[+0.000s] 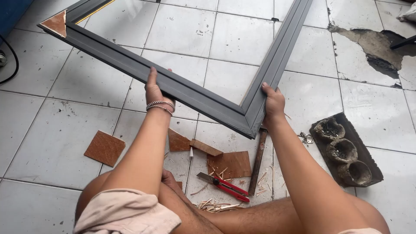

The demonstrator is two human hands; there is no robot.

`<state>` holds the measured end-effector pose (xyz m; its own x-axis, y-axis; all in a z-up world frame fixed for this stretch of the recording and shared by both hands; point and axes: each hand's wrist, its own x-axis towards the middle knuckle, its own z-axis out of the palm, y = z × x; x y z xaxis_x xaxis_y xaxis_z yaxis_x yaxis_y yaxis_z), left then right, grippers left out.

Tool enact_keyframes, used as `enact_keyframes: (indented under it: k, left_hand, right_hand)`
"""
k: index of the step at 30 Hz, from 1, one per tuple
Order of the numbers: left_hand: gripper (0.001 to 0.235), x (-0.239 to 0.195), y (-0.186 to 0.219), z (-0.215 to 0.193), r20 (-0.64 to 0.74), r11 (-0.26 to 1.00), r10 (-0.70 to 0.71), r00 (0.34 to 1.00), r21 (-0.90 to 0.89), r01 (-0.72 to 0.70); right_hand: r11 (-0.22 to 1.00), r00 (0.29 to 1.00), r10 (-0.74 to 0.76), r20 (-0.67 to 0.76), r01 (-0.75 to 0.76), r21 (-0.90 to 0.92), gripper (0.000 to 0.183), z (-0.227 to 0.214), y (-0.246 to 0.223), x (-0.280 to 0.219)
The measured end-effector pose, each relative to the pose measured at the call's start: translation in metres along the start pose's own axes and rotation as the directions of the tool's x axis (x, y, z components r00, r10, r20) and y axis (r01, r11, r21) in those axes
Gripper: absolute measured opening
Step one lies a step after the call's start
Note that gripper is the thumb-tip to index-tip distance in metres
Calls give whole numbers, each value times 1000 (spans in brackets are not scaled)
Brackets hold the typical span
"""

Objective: Assembling a picture frame by trimming wooden corner pieces with a utility knife and hammering them into place.

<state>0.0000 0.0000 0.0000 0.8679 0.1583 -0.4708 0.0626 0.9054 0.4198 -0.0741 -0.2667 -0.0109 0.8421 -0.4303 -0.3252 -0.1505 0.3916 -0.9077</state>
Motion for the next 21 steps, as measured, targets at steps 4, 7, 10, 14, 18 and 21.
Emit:
enact_keyframes:
  k: [4, 7, 10, 14, 18, 21]
  left_hand:
    - [65, 10, -35, -41, -174, 962, -93, 980, 237, 133]
    - [73, 52, -47, -85, -204, 950, -94, 975, 274, 149]
    - [83, 32, -48, -79, -232, 941, -48, 972, 317, 122]
    - [108, -13, -38, -42, -268, 894, 11, 963, 433, 111]
    - [106, -5, -40, -46, -279, 866, 71, 958, 494, 80]
    - [95, -36, -36, -22, -339, 881, 110, 934, 469, 67]
  right_hand:
    - [943, 993, -106, 60, 120, -312, 65, 11, 11, -7]
    - [511, 958, -213, 194, 278, -813, 72, -4, 22, -11]
    - [-27, 927, -80, 368, 367, -930, 65, 8, 1, -60]
    - [-384, 829, 211, 518, 557, -736, 75, 10, 9, -105]
    - [-458, 680, 355, 642, 725, -515, 77, 1, 23, -107]
    - [-421, 792, 242, 561, 606, -675, 78, 3, 19, -71]
